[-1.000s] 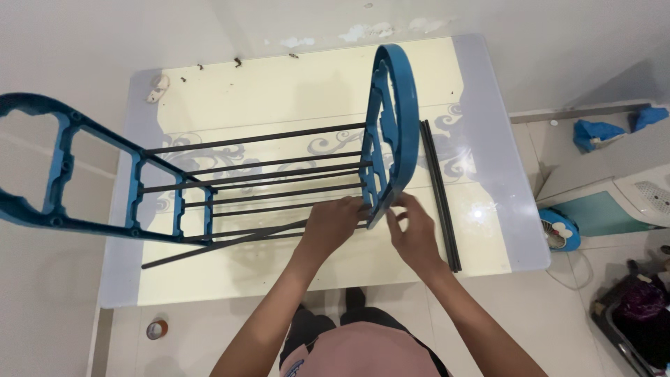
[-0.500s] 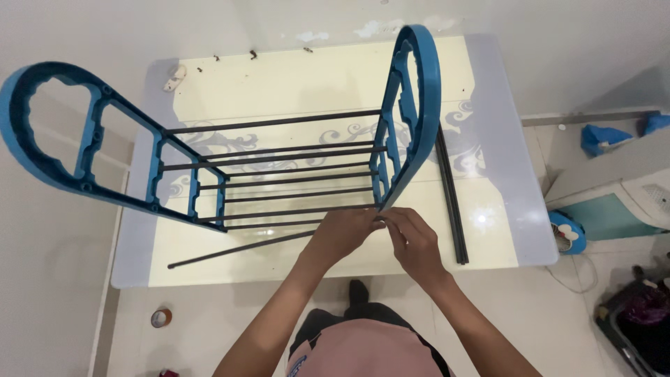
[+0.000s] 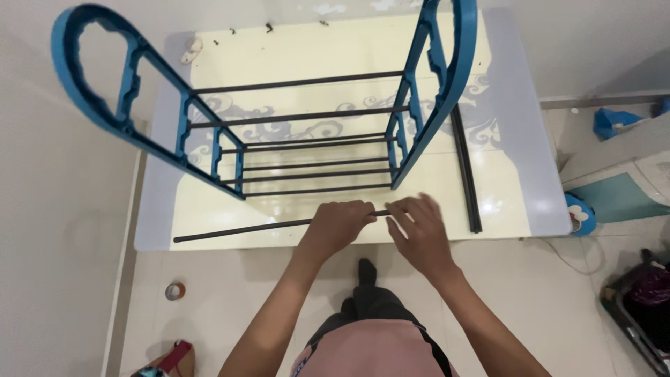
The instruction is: The person disassembles a blue and black metal rack on a white table by removing multiple black rods one at a time and placing them on the table surface. The person handles the rack and rods by hand without using tools.
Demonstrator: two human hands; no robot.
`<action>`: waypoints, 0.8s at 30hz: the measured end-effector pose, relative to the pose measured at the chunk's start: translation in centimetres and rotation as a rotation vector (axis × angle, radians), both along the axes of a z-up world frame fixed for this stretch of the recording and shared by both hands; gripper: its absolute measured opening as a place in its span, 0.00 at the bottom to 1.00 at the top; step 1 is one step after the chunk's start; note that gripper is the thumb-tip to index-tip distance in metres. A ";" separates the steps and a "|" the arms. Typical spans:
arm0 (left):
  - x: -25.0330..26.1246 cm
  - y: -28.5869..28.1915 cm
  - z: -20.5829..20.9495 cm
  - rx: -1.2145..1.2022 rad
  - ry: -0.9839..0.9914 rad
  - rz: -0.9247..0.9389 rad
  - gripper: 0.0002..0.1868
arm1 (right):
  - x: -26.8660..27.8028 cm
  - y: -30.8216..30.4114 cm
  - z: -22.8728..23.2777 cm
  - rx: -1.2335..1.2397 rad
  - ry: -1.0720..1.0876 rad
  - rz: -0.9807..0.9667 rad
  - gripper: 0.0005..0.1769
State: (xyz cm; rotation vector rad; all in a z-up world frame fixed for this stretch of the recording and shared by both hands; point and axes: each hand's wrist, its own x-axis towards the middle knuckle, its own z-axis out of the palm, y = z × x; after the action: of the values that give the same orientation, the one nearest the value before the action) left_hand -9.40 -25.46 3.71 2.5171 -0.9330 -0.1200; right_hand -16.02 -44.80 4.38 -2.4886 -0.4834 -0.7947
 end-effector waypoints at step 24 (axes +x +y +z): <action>-4.5 7.1 -1.2 -0.210 -0.076 0.138 0.06 | -4.4 0.0 -1.8 -0.028 0.285 -0.050 0.08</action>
State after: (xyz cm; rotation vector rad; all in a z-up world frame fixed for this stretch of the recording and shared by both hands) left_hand -13.86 -18.38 2.56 2.3947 -0.7549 0.1119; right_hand -20.40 -44.81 2.61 -2.5930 -0.3342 -0.4421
